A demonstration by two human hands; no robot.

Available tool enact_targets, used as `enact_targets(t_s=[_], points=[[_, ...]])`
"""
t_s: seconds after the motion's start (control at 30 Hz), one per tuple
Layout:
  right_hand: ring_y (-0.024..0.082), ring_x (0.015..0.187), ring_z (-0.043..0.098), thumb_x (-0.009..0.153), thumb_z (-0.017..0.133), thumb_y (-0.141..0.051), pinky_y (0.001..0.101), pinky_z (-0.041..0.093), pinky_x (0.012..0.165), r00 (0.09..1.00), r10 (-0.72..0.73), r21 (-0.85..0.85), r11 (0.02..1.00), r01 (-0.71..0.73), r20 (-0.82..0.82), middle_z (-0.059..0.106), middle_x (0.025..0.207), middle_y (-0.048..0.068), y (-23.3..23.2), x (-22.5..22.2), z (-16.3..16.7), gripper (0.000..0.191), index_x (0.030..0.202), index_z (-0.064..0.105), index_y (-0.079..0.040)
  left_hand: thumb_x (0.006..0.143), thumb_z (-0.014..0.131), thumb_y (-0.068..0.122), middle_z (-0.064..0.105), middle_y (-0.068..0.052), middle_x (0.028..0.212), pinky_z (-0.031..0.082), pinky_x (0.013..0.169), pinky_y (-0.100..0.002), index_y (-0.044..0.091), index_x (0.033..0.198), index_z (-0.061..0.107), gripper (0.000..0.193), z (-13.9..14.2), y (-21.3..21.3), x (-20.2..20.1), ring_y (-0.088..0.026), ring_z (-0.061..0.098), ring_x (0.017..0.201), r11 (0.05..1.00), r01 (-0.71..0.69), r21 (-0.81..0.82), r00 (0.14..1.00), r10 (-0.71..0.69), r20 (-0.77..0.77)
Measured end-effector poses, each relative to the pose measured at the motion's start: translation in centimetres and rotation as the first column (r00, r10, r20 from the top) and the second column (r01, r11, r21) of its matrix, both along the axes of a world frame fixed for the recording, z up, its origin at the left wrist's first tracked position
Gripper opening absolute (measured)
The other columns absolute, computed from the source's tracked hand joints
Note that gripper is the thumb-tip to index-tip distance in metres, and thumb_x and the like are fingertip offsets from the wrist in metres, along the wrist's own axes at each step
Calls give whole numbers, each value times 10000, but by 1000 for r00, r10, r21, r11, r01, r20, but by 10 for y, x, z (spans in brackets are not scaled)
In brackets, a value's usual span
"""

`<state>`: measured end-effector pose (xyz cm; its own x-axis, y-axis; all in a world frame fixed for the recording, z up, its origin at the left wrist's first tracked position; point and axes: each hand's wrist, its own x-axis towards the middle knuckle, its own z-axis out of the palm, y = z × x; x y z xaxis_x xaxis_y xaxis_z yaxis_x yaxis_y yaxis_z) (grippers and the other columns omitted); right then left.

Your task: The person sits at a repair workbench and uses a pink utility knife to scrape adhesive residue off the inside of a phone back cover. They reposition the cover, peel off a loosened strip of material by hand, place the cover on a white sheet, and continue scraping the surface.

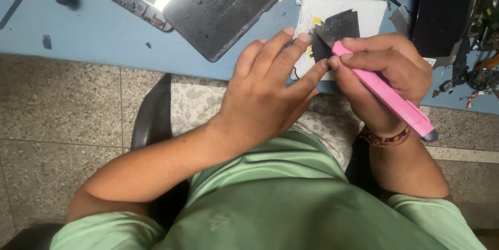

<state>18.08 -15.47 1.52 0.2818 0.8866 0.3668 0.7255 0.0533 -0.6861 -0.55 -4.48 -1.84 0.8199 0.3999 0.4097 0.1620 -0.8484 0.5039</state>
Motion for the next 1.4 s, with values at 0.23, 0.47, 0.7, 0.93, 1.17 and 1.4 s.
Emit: enact_targets(t_s=[0.23,0.47,0.7,0.93,1.17,1.4], points=[[196,906,721,955,864,44,267,578,808,999,-50,8,999,49,22,722,1074,171,-6,4,-5,169,1001,702,26,1009,775,301,541,-157,1489,386,1168,-505,160,1384,682,411,0,1,0,-337,460,1431,1000,12,-9,1000,-12,-2],[189,880,709,929,863,42,257,554,776,999,-48,-4,999,48,8,724,1072,176,-12,8,-8,179,959,687,30,989,781,312,543,-157,1483,391,1157,-508,167,1388,680,436,0,1,0,-340,463,1423,1000,17,-21,1000,-18,-9],[195,930,725,1003,874,47,252,571,830,997,-72,10,997,72,14,730,1095,176,-16,10,-12,177,1003,697,37,1020,781,298,533,-147,1494,394,1166,-501,176,1409,667,423,-2,1,-1,-330,458,1438,1000,14,-19,1000,-14,2],[172,938,728,1022,877,43,241,583,848,990,-124,2,992,125,-66,736,1102,167,-19,9,-16,184,1003,695,30,1037,783,285,515,-143,1498,394,1162,-498,177,1419,654,417,-4,0,-1,-327,449,1445,1000,8,-7,1000,-7,17],[184,931,723,1009,878,60,246,577,837,996,-90,15,996,90,-1,732,1096,173,-18,11,-16,185,1000,695,37,1043,777,282,507,-140,1509,391,1172,-497,174,1428,648,421,-4,0,-2,-328,448,1448,1000,10,-10,1000,-10,20],[181,945,710,1003,858,47,243,567,852,991,-132,26,991,132,5,737,1121,170,-20,11,-18,163,1012,695,38,1051,777,296,508,-138,1509,386,1177,-492,178,1427,650,415,-4,0,-2,-324,441,1454,1000,12,-5,1000,-12,9]])
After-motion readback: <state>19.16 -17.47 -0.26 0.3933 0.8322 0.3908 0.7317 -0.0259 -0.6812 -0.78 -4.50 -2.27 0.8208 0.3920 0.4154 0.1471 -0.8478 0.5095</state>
